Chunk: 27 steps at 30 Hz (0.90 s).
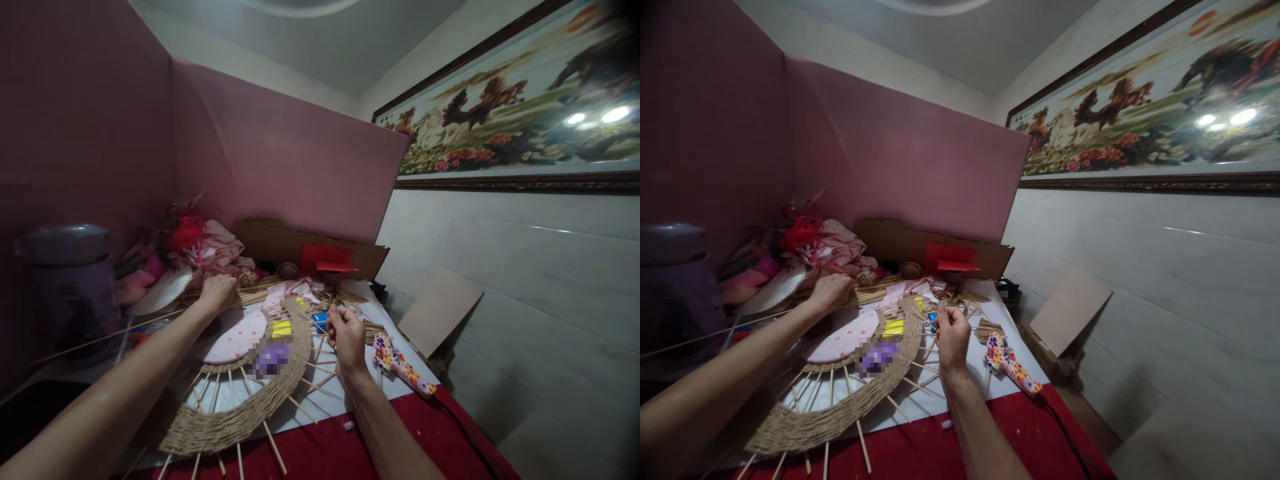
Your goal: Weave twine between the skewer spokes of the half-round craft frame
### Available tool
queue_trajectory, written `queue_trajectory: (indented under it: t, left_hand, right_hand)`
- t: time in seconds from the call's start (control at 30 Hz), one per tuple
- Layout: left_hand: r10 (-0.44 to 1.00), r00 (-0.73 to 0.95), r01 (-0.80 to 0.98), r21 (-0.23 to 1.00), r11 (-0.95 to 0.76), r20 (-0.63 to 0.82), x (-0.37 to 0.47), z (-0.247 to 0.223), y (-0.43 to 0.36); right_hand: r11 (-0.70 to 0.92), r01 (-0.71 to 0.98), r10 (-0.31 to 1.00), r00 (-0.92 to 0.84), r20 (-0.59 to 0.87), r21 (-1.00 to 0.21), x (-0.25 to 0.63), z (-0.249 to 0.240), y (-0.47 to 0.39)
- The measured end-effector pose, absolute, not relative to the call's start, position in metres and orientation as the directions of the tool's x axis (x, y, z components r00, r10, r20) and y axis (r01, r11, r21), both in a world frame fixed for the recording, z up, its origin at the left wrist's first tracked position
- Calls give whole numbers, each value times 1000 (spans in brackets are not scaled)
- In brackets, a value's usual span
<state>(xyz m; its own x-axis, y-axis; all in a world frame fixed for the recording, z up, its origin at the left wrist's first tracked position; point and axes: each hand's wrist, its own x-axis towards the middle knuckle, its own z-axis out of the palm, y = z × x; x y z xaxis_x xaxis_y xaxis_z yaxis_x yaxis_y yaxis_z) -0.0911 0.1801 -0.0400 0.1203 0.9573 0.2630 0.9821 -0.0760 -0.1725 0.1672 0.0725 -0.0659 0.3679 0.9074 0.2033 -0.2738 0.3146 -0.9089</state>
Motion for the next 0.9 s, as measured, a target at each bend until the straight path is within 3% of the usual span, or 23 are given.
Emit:
queue_trajectory:
  t: [0.17,0.33,0.57,0.9]
  left_hand:
    - [960,37,992,-129,-1,277,-91,-40,182]
    - [937,64,997,-69,-43,343,-90,-32,170]
    - [883,10,995,80,-54,470,-64,-12,139]
    - [816,137,919,234,-316,562,-5,-13,55]
  right_hand:
    - [311,-278,906,374,196,-909,166,-65,73]
    - [324,-282,902,381,204,-903,168,-67,75]
    - [286,-442,940,301,160,-850,172,-59,73]
    - [314,-449,931,318,179,-836,175,-60,80]
